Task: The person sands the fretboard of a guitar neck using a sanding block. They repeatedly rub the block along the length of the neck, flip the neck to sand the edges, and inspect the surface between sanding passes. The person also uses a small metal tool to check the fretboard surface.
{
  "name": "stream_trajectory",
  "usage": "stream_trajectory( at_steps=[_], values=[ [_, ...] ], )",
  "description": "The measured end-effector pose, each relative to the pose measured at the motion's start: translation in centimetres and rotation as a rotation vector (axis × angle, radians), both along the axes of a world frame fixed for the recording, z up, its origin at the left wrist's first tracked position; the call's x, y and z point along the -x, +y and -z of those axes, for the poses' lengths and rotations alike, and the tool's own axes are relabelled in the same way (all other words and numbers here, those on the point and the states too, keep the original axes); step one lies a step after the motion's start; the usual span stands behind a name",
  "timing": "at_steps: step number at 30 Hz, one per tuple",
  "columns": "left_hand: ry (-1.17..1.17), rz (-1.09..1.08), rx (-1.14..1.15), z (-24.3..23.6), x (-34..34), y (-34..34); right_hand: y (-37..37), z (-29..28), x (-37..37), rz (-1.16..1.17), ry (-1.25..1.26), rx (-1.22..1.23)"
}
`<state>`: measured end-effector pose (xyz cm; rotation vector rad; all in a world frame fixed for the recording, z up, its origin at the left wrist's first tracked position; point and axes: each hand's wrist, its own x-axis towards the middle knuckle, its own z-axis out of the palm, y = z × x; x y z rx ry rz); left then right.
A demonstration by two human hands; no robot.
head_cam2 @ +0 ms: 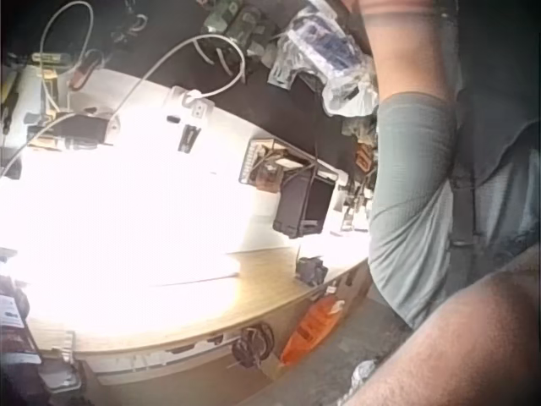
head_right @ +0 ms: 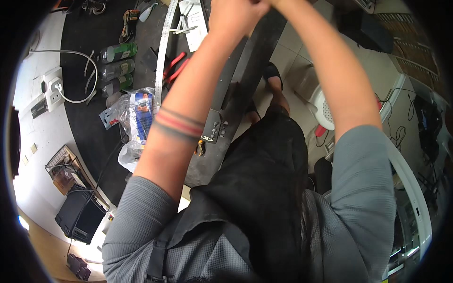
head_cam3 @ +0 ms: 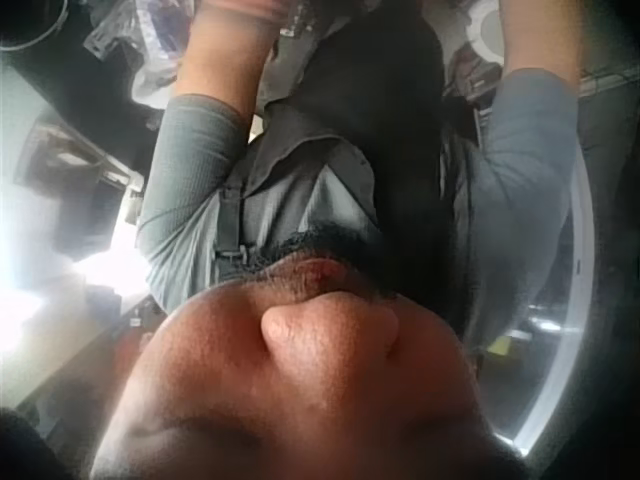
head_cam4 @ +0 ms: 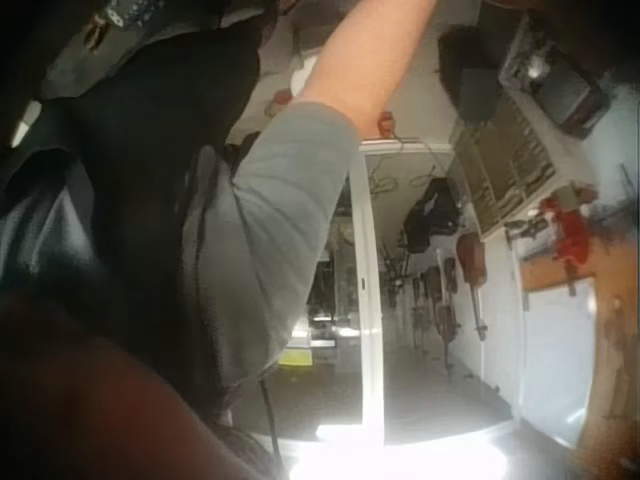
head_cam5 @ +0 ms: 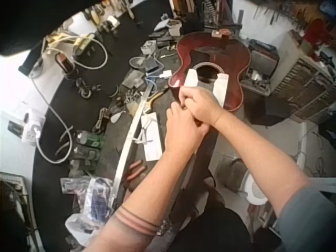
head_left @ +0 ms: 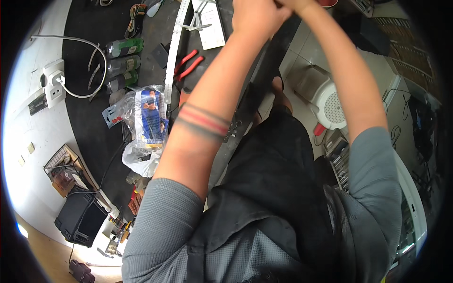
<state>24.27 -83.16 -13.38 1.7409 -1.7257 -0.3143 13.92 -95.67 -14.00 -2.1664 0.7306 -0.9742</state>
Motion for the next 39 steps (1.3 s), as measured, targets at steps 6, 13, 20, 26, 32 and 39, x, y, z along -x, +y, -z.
stream_trajectory(
  at_steps=[6,13,20,26,32,39],
  values=[
    [-0.131,0.049,-0.231,0.0,-4.7,24.8,26.7,1.4,-3.9,0.002,0.008,0.013],
    [-0.14,0.034,-0.208,0.3,-2.3,10.5,12.3,2.7,-1.4,0.08,0.04,0.066],
    [-0.136,0.001,-0.1,-0.8,-1.0,2.8,3.6,1.1,-0.5,0.048,0.078,0.032],
    [-0.105,0.004,-0.247,-0.4,-4.7,25.9,29.2,1.7,-4.5,-0.045,-0.006,-0.036],
    [-0.126,0.002,-0.235,0.1,-2.1,11.6,13.2,2.4,-0.9,0.03,0.057,0.019],
    [-0.125,0.039,-0.099,-0.5,-1.2,5.5,7.0,0.4,0.0,0.006,0.041,0.093]
  ],
)
